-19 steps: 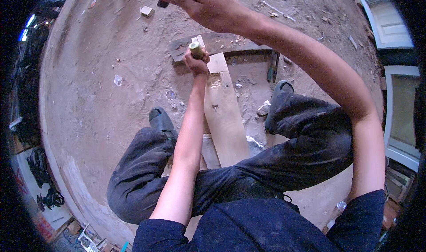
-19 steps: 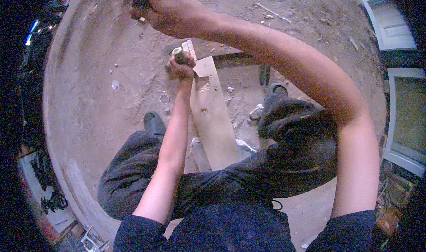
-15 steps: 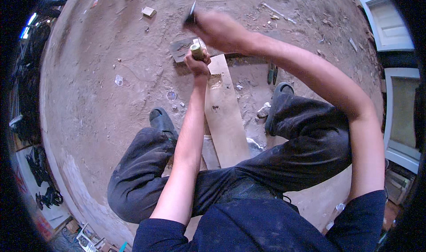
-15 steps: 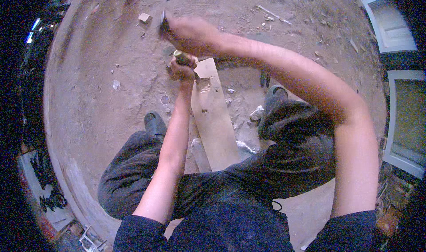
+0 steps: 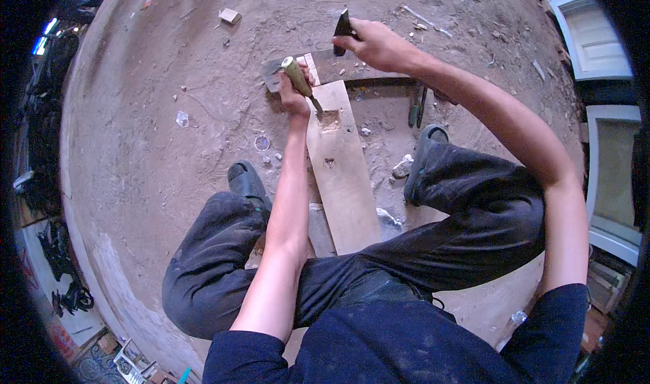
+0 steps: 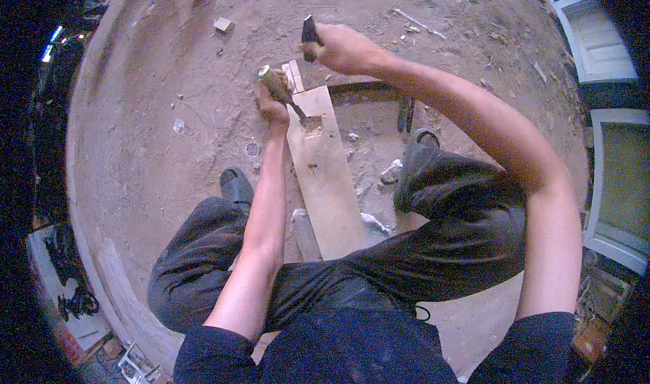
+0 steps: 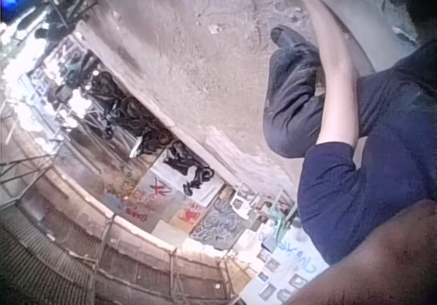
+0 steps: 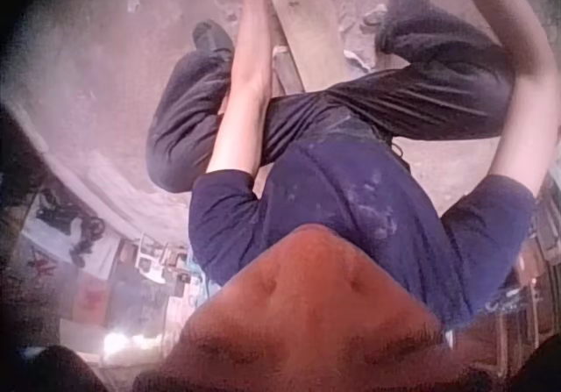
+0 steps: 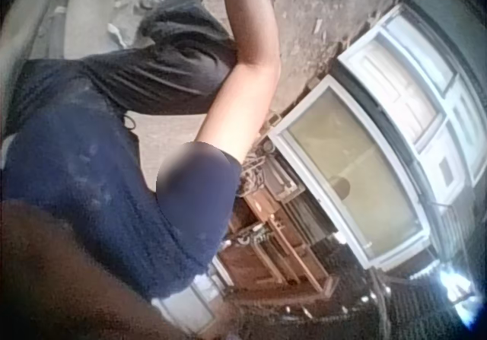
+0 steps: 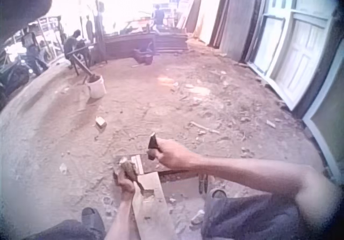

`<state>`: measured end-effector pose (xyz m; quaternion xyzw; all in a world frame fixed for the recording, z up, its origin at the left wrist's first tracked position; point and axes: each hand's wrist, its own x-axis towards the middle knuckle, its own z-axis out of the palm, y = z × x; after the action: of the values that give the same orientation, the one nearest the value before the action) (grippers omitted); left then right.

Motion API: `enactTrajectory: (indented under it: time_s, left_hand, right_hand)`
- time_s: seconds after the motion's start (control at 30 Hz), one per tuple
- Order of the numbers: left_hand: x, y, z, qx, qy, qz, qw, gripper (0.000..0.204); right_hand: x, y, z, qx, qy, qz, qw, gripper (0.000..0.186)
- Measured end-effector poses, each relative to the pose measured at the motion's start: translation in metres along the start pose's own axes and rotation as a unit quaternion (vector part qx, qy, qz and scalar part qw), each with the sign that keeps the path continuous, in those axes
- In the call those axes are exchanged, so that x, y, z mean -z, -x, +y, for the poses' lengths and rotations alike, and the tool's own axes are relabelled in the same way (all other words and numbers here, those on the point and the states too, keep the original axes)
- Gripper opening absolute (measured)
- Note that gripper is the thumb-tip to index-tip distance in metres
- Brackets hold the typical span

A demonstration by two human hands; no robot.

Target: The person hammers a chisel to carve a hole in a wooden board, uses pliers to place a wooden peg into the opening, and then hammers the peg.

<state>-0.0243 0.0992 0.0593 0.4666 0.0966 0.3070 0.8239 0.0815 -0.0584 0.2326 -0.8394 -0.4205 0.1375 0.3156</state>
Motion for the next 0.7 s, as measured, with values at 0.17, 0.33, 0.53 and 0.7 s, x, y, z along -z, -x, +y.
enactTrajectory:
  time_s: [0.17, 0.33, 0.53, 0.7]
  left_hand:
    - [-0.005, 0.007, 0.012, -0.027, -0.092, -0.022, 0.995, 0.045]
    - [-0.01, 0.009, 0.02, 0.003, -0.094, -0.051, 0.994, 0.034]
    - [-0.011, 0.012, 0.015, -0.007, -0.099, -0.058, 0.993, 0.03]
    - [-0.019, 0.015, 0.012, -0.012, -0.109, -0.027, 0.994, 0.029]
  right_hand:
    - [0.007, 0.001, 0.008, -0.056, -0.037, -0.019, 0.998, 0.032]
    - [0.007, 0.006, 0.005, -0.04, -0.025, -0.006, 0.999, 0.032]
    - [0.01, 0.01, -0.003, -0.031, -0.009, -0.016, 0.999, 0.032]
    - [0.007, 0.006, 0.002, -0.008, -0.003, 0.001, 1.0, 0.032]
